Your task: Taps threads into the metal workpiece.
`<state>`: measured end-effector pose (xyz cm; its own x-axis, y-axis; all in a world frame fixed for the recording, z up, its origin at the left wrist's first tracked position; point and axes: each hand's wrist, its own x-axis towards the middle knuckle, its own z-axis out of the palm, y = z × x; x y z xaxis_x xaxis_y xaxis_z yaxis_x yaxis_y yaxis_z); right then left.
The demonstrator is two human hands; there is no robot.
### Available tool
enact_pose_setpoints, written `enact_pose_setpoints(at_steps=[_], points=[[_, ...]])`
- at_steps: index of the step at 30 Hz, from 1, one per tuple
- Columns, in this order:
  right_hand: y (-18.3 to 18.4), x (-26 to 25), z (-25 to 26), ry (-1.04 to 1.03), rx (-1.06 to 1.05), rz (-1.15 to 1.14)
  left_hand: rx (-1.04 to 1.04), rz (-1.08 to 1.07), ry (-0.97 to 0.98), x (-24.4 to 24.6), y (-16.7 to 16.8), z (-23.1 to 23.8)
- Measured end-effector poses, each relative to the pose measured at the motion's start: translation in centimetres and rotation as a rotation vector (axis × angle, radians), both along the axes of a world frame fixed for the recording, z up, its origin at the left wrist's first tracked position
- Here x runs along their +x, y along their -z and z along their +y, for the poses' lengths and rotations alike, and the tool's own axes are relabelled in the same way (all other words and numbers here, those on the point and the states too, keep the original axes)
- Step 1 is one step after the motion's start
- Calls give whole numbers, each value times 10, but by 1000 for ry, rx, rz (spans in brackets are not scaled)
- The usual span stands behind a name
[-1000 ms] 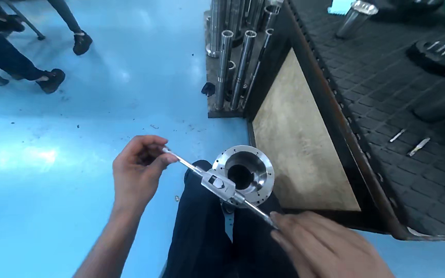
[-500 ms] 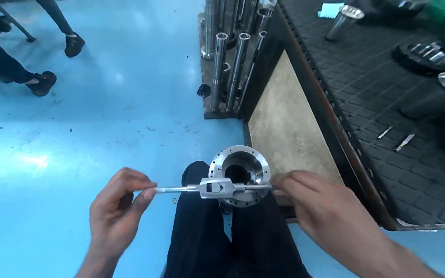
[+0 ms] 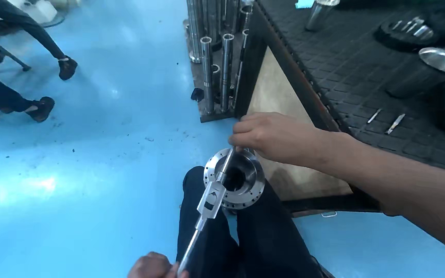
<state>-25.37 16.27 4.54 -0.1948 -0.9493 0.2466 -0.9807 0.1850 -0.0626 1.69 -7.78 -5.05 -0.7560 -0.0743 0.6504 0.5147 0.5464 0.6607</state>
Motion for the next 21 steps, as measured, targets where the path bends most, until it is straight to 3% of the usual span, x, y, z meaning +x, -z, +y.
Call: enact_pose_setpoints(at_steps=[7, 14, 18, 21], points=[[10, 21, 24, 100, -75, -34, -29, -86, -62, -17, -3, -25], [4, 84, 45, 238, -45, -11, 258, -136, -117, -74, 4, -50], [7, 138, 42, 301, -34, -275, 329, -308, -156, -135, -7, -44], [-3, 175, 16, 335, -2, -521, 249, -445, -87, -183, -27, -26]])
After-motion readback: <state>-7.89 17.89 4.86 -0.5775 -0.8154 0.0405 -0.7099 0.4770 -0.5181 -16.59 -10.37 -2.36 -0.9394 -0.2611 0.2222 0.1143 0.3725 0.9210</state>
